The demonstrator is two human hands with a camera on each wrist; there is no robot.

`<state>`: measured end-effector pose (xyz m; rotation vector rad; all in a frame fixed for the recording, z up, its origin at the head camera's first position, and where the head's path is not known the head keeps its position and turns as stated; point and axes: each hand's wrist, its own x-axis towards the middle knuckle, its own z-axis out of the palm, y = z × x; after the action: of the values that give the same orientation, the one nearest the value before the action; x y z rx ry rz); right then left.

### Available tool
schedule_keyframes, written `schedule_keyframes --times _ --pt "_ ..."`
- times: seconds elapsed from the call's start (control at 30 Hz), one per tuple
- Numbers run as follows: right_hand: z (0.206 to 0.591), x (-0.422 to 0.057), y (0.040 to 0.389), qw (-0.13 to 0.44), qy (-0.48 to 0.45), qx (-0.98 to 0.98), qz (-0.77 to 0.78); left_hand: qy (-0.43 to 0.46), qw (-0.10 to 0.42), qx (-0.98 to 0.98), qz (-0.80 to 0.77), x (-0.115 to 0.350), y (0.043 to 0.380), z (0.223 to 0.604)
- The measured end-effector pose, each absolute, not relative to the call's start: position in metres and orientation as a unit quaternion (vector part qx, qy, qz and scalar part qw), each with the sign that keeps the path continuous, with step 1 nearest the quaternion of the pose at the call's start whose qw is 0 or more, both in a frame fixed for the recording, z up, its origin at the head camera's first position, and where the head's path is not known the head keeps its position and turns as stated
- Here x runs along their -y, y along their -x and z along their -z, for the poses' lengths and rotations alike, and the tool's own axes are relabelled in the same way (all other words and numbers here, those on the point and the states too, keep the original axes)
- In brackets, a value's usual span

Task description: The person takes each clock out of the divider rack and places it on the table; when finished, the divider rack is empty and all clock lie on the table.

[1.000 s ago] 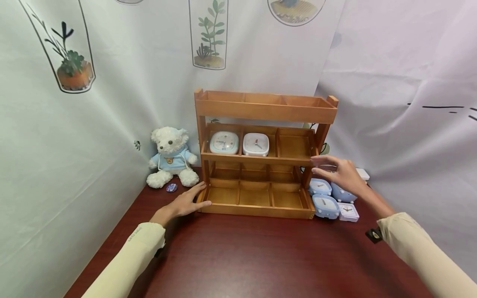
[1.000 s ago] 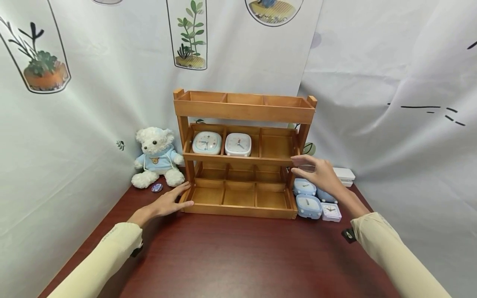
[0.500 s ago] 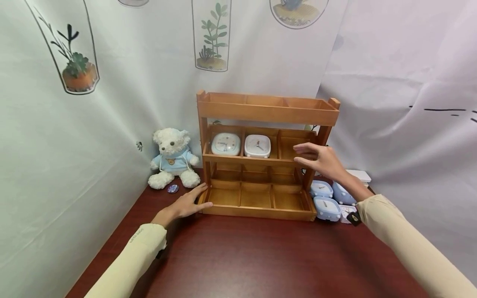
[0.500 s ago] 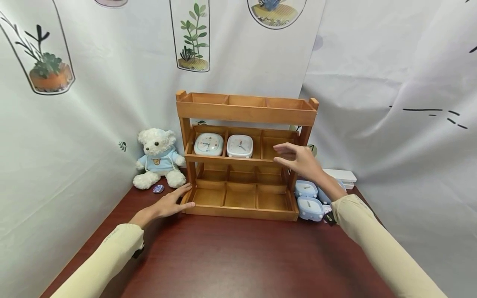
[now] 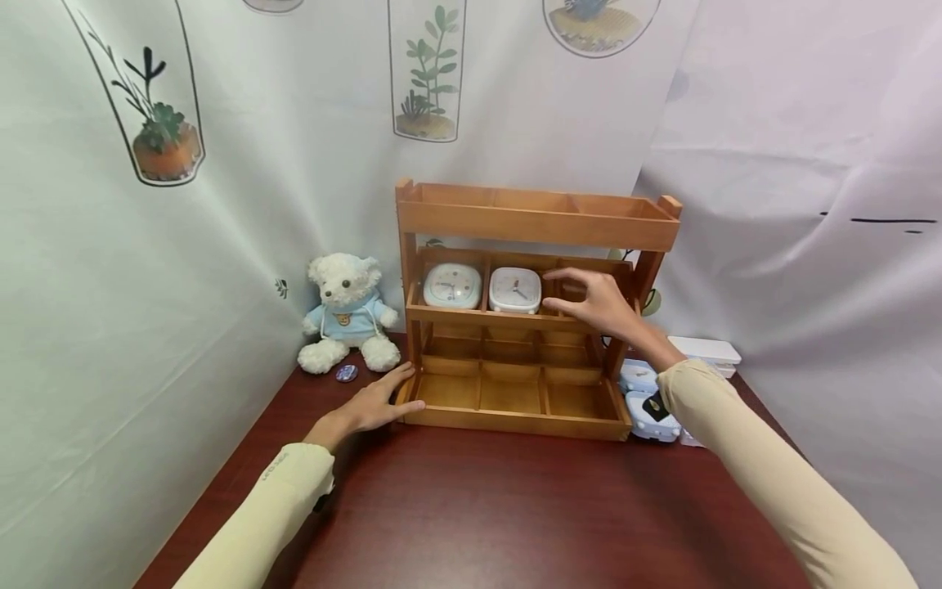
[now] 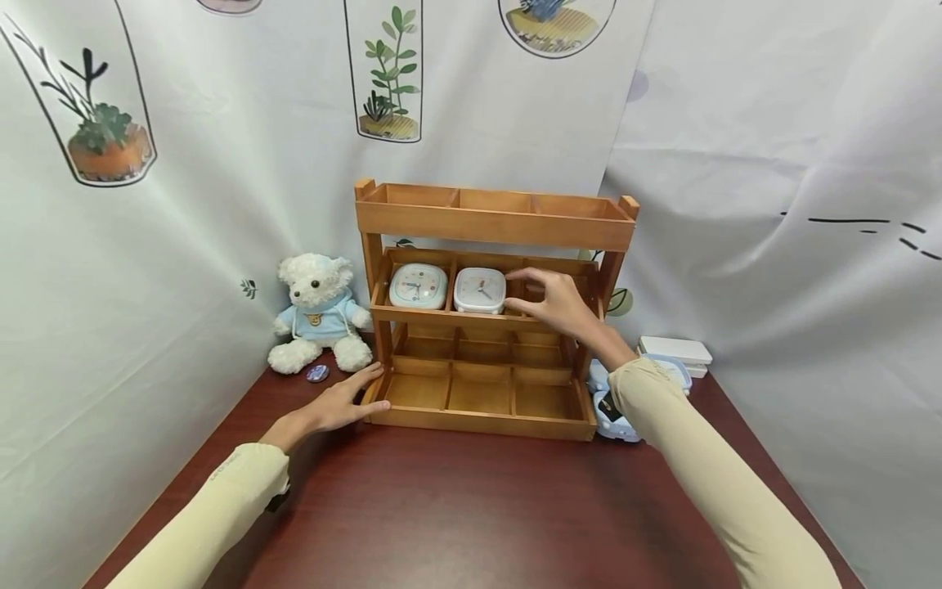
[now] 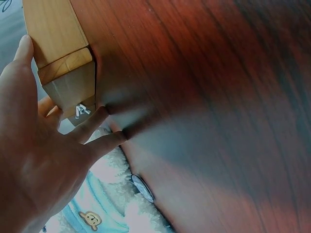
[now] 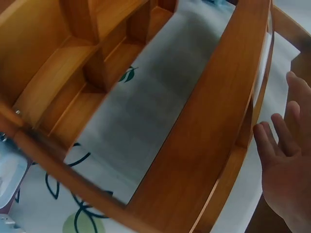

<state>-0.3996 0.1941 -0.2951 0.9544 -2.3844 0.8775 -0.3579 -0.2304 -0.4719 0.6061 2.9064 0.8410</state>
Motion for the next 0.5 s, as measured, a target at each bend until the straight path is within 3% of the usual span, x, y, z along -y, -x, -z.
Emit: schedule_keyframes --times 0.5 --pt "0.294 -0.149 0.425 0.163 -0.354 0.884 -0.259 -0.199 0.02 -0.941 -0.274 0.229 0.354 0.469"
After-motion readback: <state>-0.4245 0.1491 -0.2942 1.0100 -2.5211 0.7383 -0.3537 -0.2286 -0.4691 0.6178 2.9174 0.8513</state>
